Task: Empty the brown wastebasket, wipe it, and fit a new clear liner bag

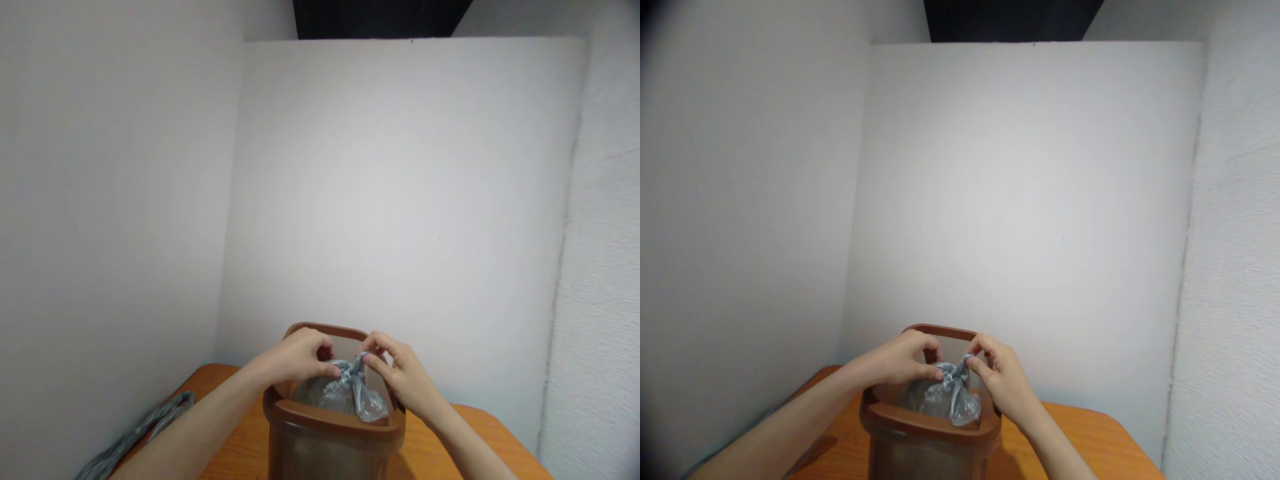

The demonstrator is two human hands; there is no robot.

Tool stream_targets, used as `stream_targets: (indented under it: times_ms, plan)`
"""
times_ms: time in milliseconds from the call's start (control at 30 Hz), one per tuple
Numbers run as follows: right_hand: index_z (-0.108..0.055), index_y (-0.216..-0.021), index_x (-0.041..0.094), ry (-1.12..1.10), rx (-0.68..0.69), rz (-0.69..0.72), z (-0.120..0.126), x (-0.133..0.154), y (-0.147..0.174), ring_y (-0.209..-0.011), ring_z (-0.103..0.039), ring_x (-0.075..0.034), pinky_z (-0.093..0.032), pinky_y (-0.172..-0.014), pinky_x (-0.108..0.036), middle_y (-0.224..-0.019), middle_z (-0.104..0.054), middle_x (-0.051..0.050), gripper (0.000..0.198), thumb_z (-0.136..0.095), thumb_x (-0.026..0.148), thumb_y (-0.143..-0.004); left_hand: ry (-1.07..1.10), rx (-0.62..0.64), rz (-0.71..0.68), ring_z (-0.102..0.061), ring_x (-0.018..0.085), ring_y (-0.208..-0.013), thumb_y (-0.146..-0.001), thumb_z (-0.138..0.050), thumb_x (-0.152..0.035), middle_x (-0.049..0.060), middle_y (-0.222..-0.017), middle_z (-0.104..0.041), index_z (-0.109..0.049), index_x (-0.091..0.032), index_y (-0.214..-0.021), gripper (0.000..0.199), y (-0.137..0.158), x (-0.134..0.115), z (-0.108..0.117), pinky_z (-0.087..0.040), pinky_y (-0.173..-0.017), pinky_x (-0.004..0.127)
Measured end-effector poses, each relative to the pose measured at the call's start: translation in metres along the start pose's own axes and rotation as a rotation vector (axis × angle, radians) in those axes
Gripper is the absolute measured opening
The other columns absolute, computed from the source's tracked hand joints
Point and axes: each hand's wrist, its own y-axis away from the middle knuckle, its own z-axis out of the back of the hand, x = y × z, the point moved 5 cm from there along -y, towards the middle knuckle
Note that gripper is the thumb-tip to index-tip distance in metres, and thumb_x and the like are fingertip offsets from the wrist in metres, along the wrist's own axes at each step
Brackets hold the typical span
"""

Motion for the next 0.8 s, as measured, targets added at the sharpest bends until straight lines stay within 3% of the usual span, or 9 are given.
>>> stream_targets:
  times_ms: [100,200,367,533,667,733,800]
  plan:
    - [-0.063,-0.095,0.022,-0.001,0.007,0.061,0.005,0.006,0.003,-0.095,-0.06,-0.022,-0.043,-0.087,-0.036,-0.097,-0.068,-0.004,0.011,-0.056,0.025,-0.088,-0.033,-0.012,-0.008,-0.057,0.015,-0.066,-0.076,-0.069,-0.033,-0.001,-0.07,-0.066,-0.067,-0.017,-0.074,0.016,-0.003,-0.001,-0.002,-0.038,-0.059,0.023]
    - [-0.06,-0.112,0.024,0.059,0.069,0.154,0.004,0.018,0.004,-0.11,-0.056,-0.023,-0.041,-0.095,-0.038,-0.115,-0.064,-0.006,0.028,-0.064,0.024,-0.085,-0.04,-0.049,-0.018,-0.059,0.016,-0.072,-0.08,-0.065,-0.033,0.0,-0.076,-0.07,-0.068,-0.017,-0.078,0.016,-0.002,-0.003,0.002,-0.04,-0.063,0.023]
    - [-0.065,-0.085,0.025,0.325,0.098,0.199,-0.002,0.024,0.001,-0.093,-0.057,-0.022,-0.038,-0.088,-0.042,-0.086,-0.067,-0.001,0.004,-0.063,0.023,-0.087,-0.064,-0.096,-0.001,-0.059,0.016,-0.071,-0.078,-0.066,-0.035,0.0,-0.074,-0.069,-0.067,-0.017,-0.074,0.019,-0.001,-0.003,0.008,-0.04,-0.065,0.024]
    - [-0.062,-0.082,0.022,0.097,0.021,0.048,0.022,-0.011,0.01,-0.085,-0.058,-0.021,-0.04,-0.081,-0.037,-0.084,-0.065,-0.002,0.02,-0.056,0.037,-0.093,-0.074,-0.172,0.085,-0.057,0.016,-0.068,-0.08,-0.061,-0.037,0.0,-0.069,-0.065,-0.063,-0.017,-0.071,0.022,0.013,0.023,0.026,-0.039,-0.062,0.025]
    - [-0.061,-0.085,0.022,-0.101,0.01,-0.063,0.035,-0.04,0.021,-0.086,-0.057,-0.021,-0.042,-0.082,-0.036,-0.084,-0.064,-0.002,0.026,-0.053,0.046,-0.092,-0.041,-0.228,0.116,-0.06,0.02,-0.077,-0.081,-0.056,-0.031,0.004,-0.078,-0.067,-0.063,-0.016,-0.079,0.017,0.025,0.044,0.04,-0.045,-0.071,0.029]
    - [-0.062,-0.088,0.022,-0.116,0.039,-0.071,0.033,-0.04,0.023,-0.089,-0.057,-0.022,-0.041,-0.085,-0.037,-0.088,-0.065,-0.002,0.026,-0.051,0.045,-0.092,0.0,-0.218,0.095,-0.062,0.019,-0.086,-0.079,-0.052,-0.023,0.005,-0.088,-0.069,-0.062,-0.016,-0.09,0.016,0.028,0.042,0.041,-0.047,-0.079,0.03]
    - [-0.062,-0.093,0.023,-0.102,0.076,-0.04,0.028,-0.029,0.023,-0.096,-0.057,-0.023,-0.039,-0.091,-0.039,-0.095,-0.065,-0.003,0.02,-0.05,0.039,-0.092,0.042,-0.178,0.051,-0.063,0.018,-0.096,-0.072,-0.052,-0.014,0.005,-0.102,-0.069,-0.059,-0.017,-0.104,0.033,0.028,0.03,0.037,-0.048,-0.085,0.029]
